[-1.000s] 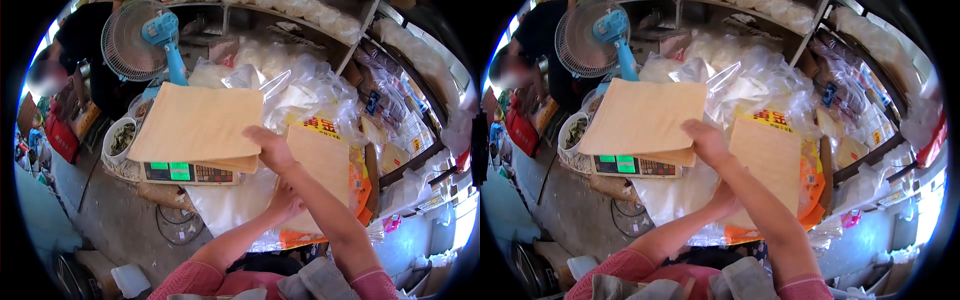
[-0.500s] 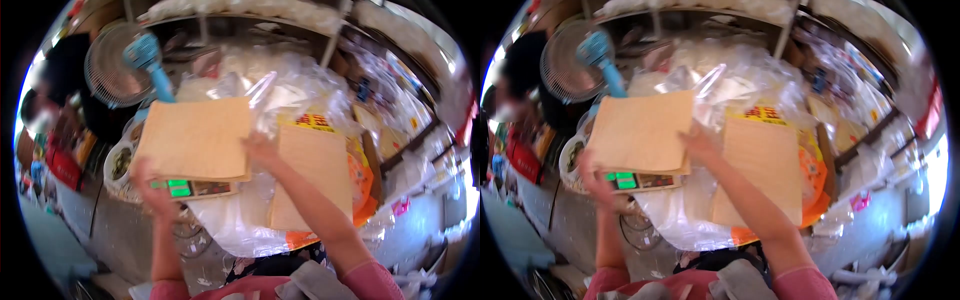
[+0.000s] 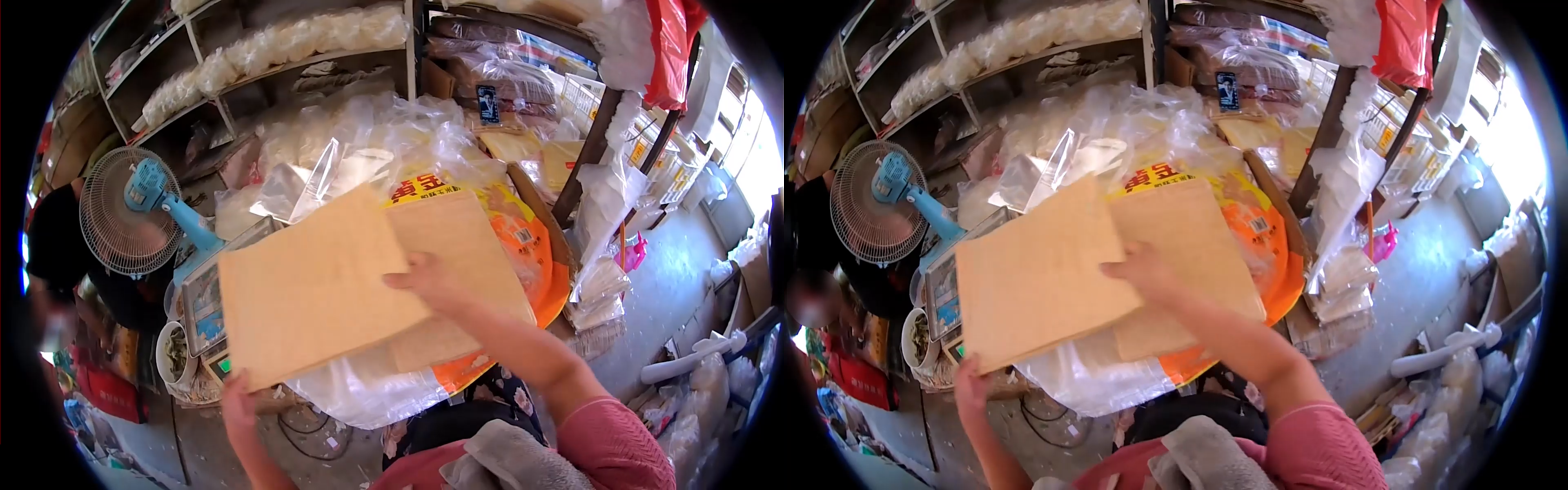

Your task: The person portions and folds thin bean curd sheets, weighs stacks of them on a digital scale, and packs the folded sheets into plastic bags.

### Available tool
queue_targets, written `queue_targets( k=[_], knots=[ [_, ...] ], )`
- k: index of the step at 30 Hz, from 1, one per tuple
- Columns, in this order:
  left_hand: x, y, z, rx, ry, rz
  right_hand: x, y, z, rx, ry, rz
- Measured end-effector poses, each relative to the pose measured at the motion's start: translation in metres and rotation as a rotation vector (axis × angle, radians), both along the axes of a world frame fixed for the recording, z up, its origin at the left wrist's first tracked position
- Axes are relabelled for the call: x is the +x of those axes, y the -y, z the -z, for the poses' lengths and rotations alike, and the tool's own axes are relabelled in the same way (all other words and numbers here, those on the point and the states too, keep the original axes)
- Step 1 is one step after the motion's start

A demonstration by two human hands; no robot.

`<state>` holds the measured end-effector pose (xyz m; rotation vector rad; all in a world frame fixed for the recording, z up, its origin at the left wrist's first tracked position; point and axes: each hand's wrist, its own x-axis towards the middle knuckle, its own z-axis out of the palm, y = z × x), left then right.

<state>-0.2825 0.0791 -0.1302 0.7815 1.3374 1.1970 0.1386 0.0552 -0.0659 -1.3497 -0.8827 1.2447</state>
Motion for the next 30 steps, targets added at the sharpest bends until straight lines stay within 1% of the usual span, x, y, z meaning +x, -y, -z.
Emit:
queue_targets(
  k=[1, 2, 3, 4, 6, 8, 9, 12, 13, 15, 17, 18, 20, 21, 23, 25, 28, 29, 30],
  knots=[
    [0.026, 0.012, 0.009, 0.026, 0.292, 0.103, 0.026, 0.019, 0.002, -0.019, 0.092, 0.023],
    [0.055, 0.022, 0.013, 0.039, 0.329, 0.181, 0.052, 0.036, 0.006, -0.038, 0.183, 0.048],
    [0.085, 0.029, 0.015, 0.05, 0.367, 0.259, 0.077, 0.052, 0.008, -0.053, 0.158, 0.076],
    [0.112, 0.034, 0.02, 0.049, 0.365, 0.302, 0.1, 0.068, 0.01, -0.071, 0.134, 0.102],
    [0.16, 0.041, 0.011, 0.068, 0.356, 0.369, 0.144, 0.088, 0.022, 0.039, -0.022, 0.133],
    [0.195, 0.041, -0.001, 0.078, 0.339, 0.419, 0.204, 0.096, 0.049, -0.127, 0.087, 0.049],
    [0.211, 0.038, -0.001, 0.071, 0.335, 0.442, 0.207, 0.103, 0.033, -0.172, 0.116, 0.022],
    [0.239, 0.035, 0.004, 0.067, 0.285, 0.503, 0.196, 0.104, 0.011, -0.229, 1.212, 0.17],
    [0.244, 0.033, 0.004, 0.067, 0.256, 0.522, 0.176, 0.103, -0.004, -0.09, 1.21, 0.161],
    [0.249, 0.031, -0.007, 0.022, 0.248, 0.526, 0.132, 0.097, 0.003, 0.276, 1.274, -0.031],
    [0.246, 0.033, -0.006, -0.01, 0.209, 0.519, 0.065, 0.101, -0.01, 0.417, 1.242, -0.336],
    [0.246, 0.03, -0.003, 0.005, 0.182, 0.525, 0.041, 0.098, -0.001, 0.538, 1.343, -0.41],
    [0.238, 0.028, -0.005, -0.054, 0.32, 0.536, 0.01, 0.092, 0.006, 0.6, 1.467, -0.431],
    [0.235, 0.029, -0.008, -0.072, 0.392, 0.548, 0.007, 0.087, 0.011, 0.546, 1.386, -0.465],
    [0.233, 0.034, -0.01, -0.044, 0.408, 0.603, 0.006, 0.073, 0.022, 0.44, 1.244, -0.522],
    [0.232, 0.033, -0.009, -0.029, 0.463, 0.695, 0.014, 0.064, 0.031, 0.443, 1.254, -0.574],
    [0.232, 0.031, 0.013, 0.038, 0.45, 0.75, 0.017, 0.056, 0.042, 0.462, 1.241, -0.594],
    [0.233, 0.03, 0.017, 0.085, 0.38, 0.755, 0.017, 0.054, 0.043, 0.473, 1.232, -0.594],
    [0.236, 0.031, 0.018, 0.131, 0.309, 0.758, 0.017, 0.052, 0.037, 0.398, 1.215, -0.617]
  ],
)
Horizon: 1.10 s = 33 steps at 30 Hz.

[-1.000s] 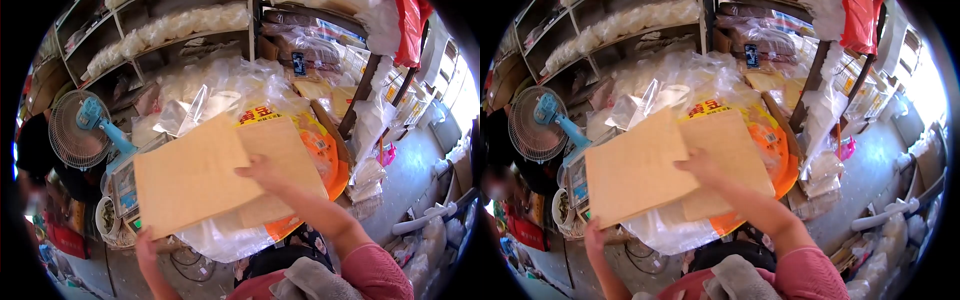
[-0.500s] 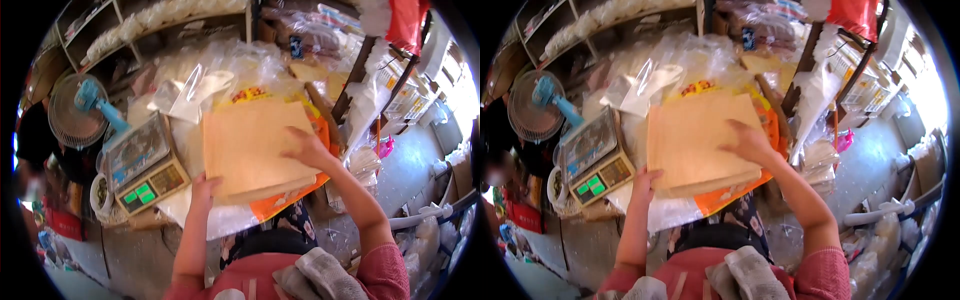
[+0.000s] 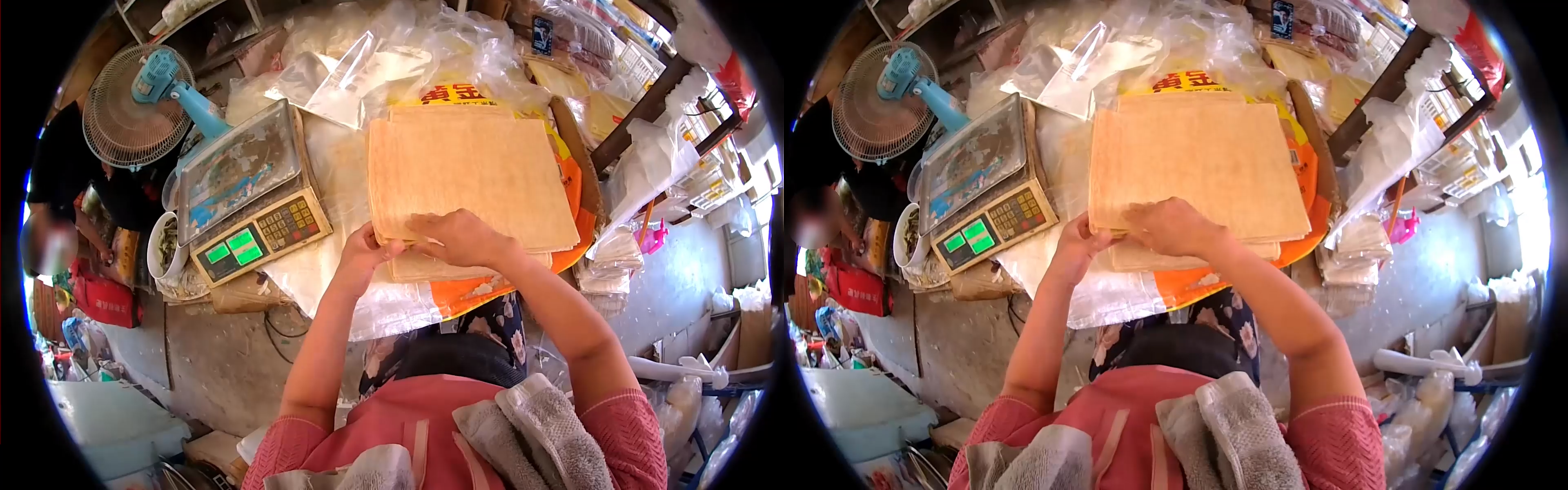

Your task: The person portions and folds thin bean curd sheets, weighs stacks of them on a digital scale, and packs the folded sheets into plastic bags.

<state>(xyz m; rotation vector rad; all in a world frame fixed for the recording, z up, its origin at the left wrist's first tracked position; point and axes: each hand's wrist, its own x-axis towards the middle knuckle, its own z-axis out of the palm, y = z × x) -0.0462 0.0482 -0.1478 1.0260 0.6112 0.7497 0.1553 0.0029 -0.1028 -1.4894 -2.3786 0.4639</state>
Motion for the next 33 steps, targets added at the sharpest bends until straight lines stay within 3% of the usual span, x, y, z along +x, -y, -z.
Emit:
queue_targets(
  k=[2, 17, 20, 23, 26, 33],
  knots=[
    [0.004, 0.002, -0.003, 0.065, -0.074, -0.019, -0.001, -0.003, -0.02, -0.14, 0.006, 0.044],
    [0.005, 0.011, -0.002, 0.131, -0.123, -0.024, 0.009, -0.012, -0.005, -0.21, -0.136, 0.081],
    [0.002, 0.01, 0.002, 0.143, -0.148, -0.011, 0.008, -0.005, -0.005, 0.016, -0.054, -0.032],
    [0.004, 0.01, 0.001, 0.136, -0.148, -0.023, -0.006, 0.001, -0.033, -0.201, 0.047, 0.087],
    [0.005, 0.012, -0.003, 0.121, -0.145, -0.023, 0.0, -0.002, -0.006, 0.027, -0.05, 0.027],
    [0.006, 0.011, -0.007, 0.138, -0.155, -0.004, -0.005, -0.001, 0.0, 0.083, -0.007, 0.063]
  ],
)
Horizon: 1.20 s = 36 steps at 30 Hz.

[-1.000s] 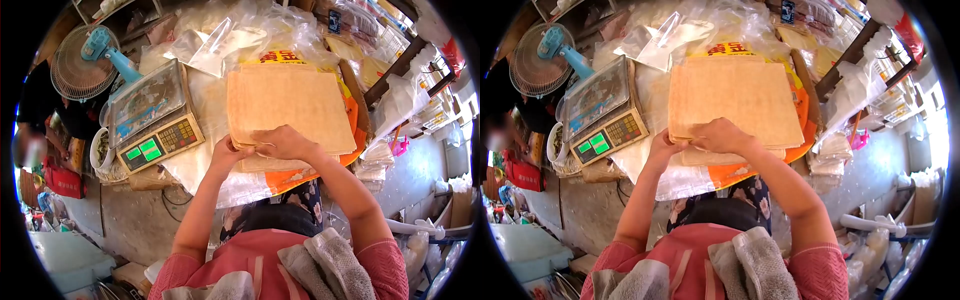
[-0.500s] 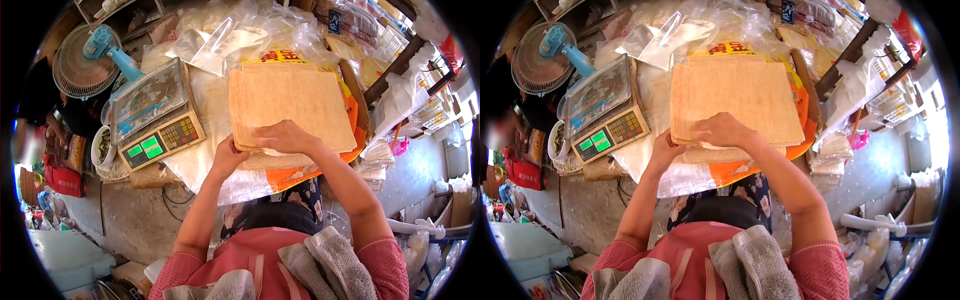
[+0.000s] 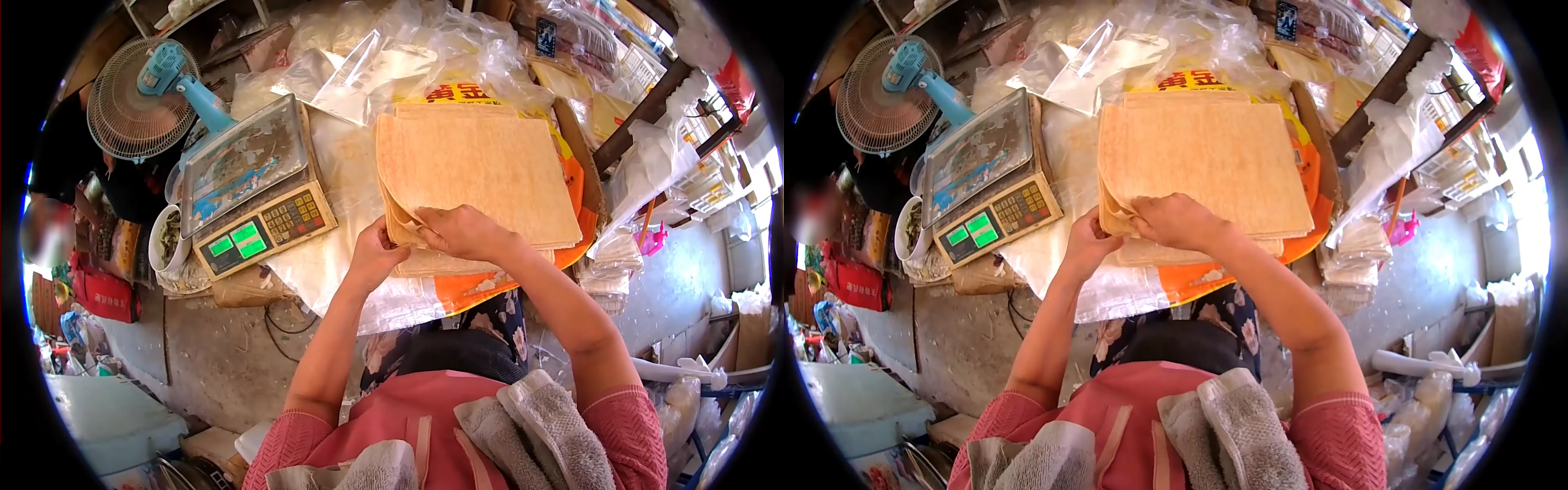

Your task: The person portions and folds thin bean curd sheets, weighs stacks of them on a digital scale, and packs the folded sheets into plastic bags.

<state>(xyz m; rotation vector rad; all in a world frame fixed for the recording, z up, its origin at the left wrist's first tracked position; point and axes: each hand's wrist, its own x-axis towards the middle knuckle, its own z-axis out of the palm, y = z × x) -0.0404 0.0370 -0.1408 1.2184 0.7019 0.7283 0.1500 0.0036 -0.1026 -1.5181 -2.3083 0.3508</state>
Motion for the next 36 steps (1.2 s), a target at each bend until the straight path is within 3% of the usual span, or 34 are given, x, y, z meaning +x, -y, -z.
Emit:
queue_targets(
  k=[8, 17, 28, 31, 36],
  knots=[
    [0.0, 0.0, -0.005, 0.007, -0.001, 0.017, 0.002, -0.004, -0.008, -0.03, -0.015, -0.082],
    [0.007, 0.004, -0.008, 0.028, -0.03, -0.075, 0.0, -0.007, 0.013, 0.132, 0.118, -0.117],
    [0.012, 0.005, -0.005, 0.082, -0.012, -0.1, 0.006, -0.009, -0.004, -0.081, 0.029, -0.063],
    [0.017, 0.001, 0.001, -0.01, -0.112, -0.222, 0.006, -0.009, 0.001, -0.049, 0.009, -0.059],
    [0.015, 0.001, 0.011, -0.146, 0.017, -0.306, 0.011, -0.006, 0.005, -0.007, 0.002, 0.028]
  ],
)
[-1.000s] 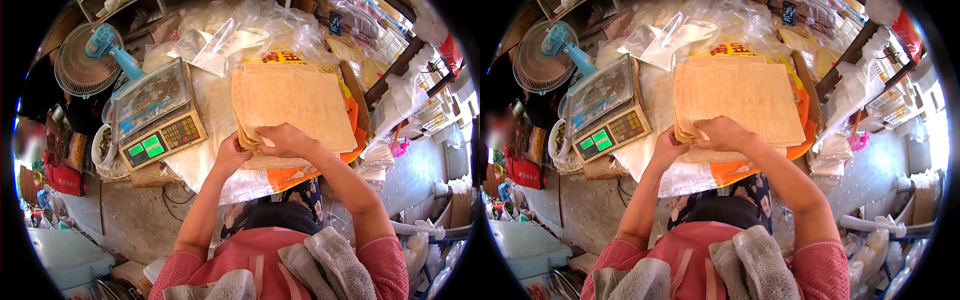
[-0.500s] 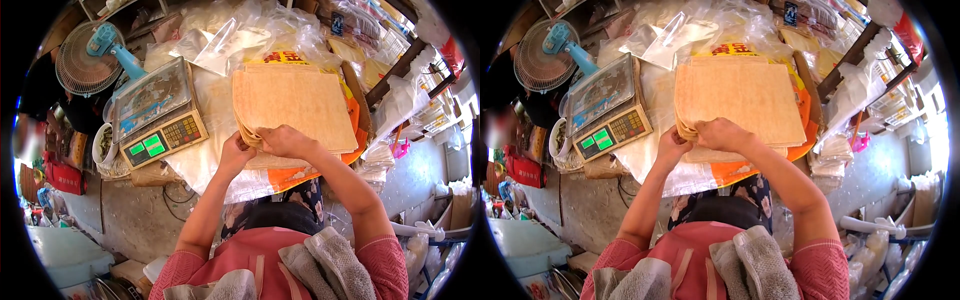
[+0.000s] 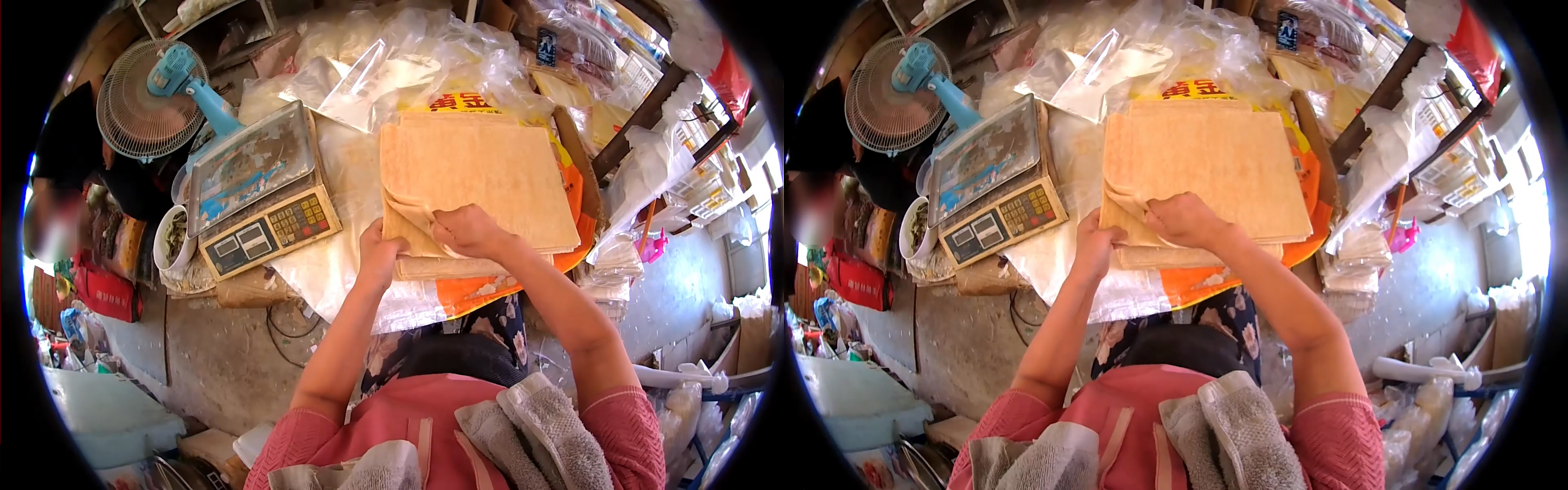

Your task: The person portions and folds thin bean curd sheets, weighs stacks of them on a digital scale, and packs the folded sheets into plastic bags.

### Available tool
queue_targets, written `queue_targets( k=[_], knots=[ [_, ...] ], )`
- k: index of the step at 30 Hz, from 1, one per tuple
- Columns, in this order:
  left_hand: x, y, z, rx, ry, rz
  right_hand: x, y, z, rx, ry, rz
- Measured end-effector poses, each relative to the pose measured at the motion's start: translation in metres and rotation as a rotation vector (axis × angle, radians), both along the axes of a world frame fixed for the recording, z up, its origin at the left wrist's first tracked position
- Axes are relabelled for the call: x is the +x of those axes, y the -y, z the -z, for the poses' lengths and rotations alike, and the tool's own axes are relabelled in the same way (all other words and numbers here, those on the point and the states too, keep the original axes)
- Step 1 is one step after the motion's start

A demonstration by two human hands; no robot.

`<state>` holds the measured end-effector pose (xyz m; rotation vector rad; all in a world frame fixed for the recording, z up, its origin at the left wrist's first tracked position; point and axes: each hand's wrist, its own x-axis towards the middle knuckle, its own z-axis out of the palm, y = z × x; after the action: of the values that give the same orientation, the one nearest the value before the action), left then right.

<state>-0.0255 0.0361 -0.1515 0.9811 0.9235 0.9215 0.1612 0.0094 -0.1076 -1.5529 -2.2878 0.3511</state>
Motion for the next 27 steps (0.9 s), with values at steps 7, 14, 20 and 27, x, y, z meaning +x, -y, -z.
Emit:
queue_targets(
  k=[7, 14, 20, 27],
  knots=[
    [0.0, -0.008, -0.001, -0.061, 0.095, -0.018, -0.032, 0.016, 0.019, 0.193, 0.046, 0.22],
    [-0.011, 0.001, 0.012, 0.024, 0.104, -0.066, 0.043, -0.017, -0.043, 0.142, -0.605, 0.662],
    [-0.03, 0.002, 0.024, 0.021, -0.024, -0.128, 0.196, -0.037, -0.194, 0.423, -0.527, 0.608],
    [-0.022, -0.008, 0.035, 0.065, -0.067, -0.102, 0.238, -0.025, -0.3, 0.71, -0.411, 0.527]
  ],
)
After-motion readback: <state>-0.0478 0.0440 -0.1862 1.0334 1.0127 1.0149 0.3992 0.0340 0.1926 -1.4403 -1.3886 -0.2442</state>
